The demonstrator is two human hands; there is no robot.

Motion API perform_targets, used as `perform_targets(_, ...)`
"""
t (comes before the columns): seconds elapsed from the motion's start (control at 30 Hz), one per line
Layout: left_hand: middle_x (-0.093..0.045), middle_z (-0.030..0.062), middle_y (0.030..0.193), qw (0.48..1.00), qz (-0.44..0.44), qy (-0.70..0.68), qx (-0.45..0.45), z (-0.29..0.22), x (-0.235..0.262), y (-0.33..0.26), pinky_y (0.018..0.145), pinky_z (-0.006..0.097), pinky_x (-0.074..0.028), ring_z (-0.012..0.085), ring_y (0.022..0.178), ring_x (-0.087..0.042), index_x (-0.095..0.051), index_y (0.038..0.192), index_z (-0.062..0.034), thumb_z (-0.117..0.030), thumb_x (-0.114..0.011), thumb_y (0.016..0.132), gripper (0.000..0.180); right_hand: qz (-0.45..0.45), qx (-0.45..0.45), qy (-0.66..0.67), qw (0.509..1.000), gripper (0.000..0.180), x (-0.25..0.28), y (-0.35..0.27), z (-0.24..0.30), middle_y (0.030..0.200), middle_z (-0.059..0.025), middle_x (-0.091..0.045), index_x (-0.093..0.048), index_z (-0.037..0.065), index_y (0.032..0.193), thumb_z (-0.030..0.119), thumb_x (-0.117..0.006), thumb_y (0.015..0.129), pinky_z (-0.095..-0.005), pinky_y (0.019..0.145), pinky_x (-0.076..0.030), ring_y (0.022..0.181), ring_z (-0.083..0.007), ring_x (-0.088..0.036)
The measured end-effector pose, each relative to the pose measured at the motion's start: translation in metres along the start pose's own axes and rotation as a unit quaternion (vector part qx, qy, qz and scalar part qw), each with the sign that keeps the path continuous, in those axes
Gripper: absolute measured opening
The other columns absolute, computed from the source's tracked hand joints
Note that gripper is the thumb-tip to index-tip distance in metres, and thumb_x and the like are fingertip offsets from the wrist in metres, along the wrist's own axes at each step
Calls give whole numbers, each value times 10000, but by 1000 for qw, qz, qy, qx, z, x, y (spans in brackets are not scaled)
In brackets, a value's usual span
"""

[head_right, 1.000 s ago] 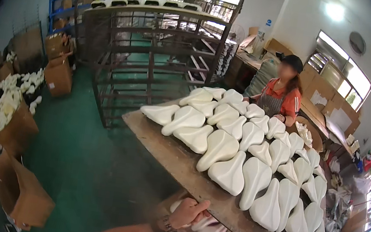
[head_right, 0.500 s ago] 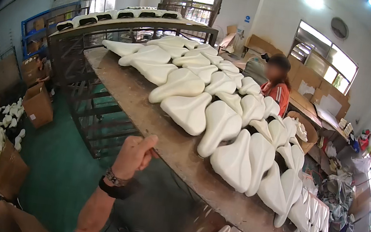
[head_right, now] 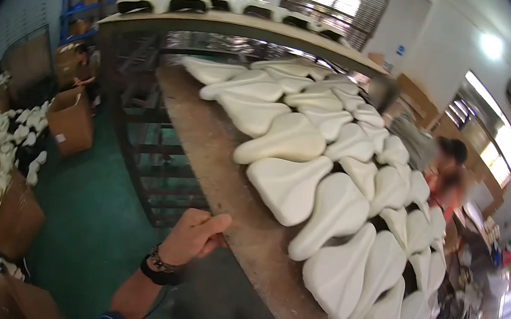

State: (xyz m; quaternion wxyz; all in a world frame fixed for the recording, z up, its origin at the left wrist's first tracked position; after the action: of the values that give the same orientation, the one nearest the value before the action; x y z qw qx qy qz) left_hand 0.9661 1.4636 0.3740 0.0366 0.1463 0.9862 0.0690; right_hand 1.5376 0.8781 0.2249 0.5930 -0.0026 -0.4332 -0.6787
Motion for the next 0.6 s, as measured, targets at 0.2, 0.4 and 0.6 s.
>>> perform_targets(0.2,-493,8,463,997,-71,14,-17,8,29,-15,434,269,-353,70,411,-433,-604,643,-7,-393,-591,1034,549,79,-9,282,956,560,-69,-24,81,1116,-221,-723,-661,-81,1228,297,-835,853,-373,893,-573,1021,-306,-710)
perform_targets(0.4,-474,1,459,990,-136,14,-35,7,81,28,385,270,-273,68,382,-398,-648,685,10,-370,-585,1019,509,-8,-19,295,955,509,-127,-60,114,1099,-244,-714,-652,-95,1242,139,-804,817,-429,881,-564,956,-383,-693)
perform_targets(0.6,-549,-1,710,907,-227,263,-238,-26,279,115,455,310,-341,111,544,-470,-711,1082,-55,-114,-520,866,294,81,292,-48,952,579,-144,-137,512,1184,-270,-667,-621,-71,1267,44,-762,718,-430,960,-526,1068,-434,-646)
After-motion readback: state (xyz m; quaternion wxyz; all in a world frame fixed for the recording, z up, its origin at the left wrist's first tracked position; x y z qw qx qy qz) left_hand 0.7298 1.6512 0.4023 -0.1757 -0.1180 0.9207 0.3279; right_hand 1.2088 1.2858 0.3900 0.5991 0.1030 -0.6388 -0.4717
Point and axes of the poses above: each hand's wrist, its own y-axis towards the middle knuckle, its own x-axis out of the back of the hand, z = x × y, the point moved 10 cm from there along y, towards the middle knuckle
